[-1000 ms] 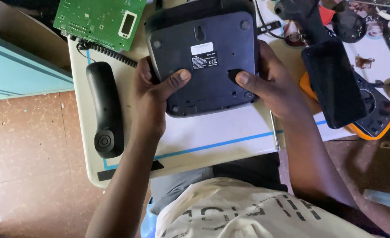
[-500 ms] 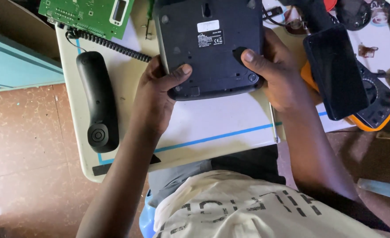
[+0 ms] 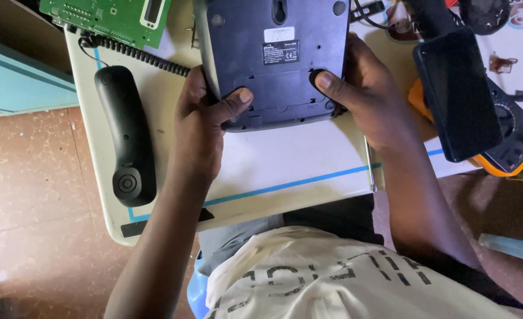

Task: The person is seen repairing a landline phone by opening the casing, inspecting the internal ribbon cable and circuit board, and then reassembling it by driving screws into the back plate.

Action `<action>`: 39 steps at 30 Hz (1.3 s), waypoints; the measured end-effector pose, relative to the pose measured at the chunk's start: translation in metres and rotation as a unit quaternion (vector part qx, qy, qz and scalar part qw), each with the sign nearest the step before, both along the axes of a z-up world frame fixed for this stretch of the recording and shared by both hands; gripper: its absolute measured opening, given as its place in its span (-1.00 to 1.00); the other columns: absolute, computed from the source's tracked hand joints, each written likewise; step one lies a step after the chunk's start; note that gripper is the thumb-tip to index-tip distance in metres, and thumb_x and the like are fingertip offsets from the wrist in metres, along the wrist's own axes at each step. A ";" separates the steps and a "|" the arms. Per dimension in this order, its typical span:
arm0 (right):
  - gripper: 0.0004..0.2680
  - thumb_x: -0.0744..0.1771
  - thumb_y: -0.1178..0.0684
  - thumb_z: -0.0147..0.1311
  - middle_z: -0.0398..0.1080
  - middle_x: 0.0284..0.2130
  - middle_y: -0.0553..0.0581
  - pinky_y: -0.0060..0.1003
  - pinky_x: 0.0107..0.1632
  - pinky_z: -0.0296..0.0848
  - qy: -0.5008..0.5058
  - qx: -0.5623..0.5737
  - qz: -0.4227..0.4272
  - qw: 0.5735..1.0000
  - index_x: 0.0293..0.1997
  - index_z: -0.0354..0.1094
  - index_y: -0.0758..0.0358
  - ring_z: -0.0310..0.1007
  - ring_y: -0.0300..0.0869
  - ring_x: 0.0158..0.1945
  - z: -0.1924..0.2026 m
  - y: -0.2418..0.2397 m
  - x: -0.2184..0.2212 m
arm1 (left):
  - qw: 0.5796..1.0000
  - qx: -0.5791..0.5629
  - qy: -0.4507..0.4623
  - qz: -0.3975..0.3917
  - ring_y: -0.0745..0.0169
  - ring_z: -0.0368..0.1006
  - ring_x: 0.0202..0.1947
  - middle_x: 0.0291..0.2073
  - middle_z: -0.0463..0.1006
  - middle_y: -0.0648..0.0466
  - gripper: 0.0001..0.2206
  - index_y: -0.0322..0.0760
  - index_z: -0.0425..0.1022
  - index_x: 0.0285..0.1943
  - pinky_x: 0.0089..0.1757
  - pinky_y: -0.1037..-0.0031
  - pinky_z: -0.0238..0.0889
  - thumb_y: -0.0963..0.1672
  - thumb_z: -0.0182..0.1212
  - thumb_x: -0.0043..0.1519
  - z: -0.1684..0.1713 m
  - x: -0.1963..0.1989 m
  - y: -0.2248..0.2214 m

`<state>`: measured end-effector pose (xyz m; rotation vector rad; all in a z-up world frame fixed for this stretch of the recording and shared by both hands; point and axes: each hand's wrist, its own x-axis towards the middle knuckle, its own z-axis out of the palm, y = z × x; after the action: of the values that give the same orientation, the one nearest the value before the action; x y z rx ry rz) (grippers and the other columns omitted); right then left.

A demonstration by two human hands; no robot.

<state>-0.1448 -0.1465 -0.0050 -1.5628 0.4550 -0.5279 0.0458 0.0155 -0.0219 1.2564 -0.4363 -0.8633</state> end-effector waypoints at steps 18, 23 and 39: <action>-0.57 0.36 0.27 0.39 0.22 0.26 0.44 0.14 0.31 0.30 0.245 -0.507 -0.153 0.812 0.41 0.40 0.51 0.22 0.31 0.31 0.004 0.027 -0.044 | 0.899 0.401 -0.162 -0.068 0.05 0.66 -0.66 -0.47 0.60 0.04 -0.55 -0.25 0.31 -0.16 -0.51 0.46 0.29 0.14 0.31 0.21 0.066 -0.012 0.028; -0.59 0.37 0.32 0.30 0.28 0.29 0.48 0.19 0.27 0.36 0.253 -0.501 -0.129 0.818 0.44 0.42 0.45 0.30 0.35 0.32 0.018 0.046 -0.059 | 0.825 0.365 -0.430 -0.028 -0.39 0.59 -0.37 -0.55 0.62 -0.07 -0.36 -0.36 0.41 0.07 -0.41 -0.04 0.27 0.27 -0.01 0.34 0.030 -0.008 0.044; -0.61 0.41 0.44 0.16 0.50 -0.26 0.21 -0.04 -0.19 0.39 0.265 -0.431 -0.219 0.834 0.45 0.38 0.43 0.46 0.00 -0.33 -0.018 0.040 -0.078 | 0.677 0.297 -0.671 0.055 -0.23 0.27 -0.09 0.03 0.51 -0.06 -0.87 -0.38 0.45 -0.35 -0.23 0.07 0.09 -0.36 0.09 0.13 0.022 0.020 0.105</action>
<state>-0.2223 -0.1068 -0.0231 -2.5210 1.1285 -0.6967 0.0661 0.1202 0.0003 2.4111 -1.2807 0.2712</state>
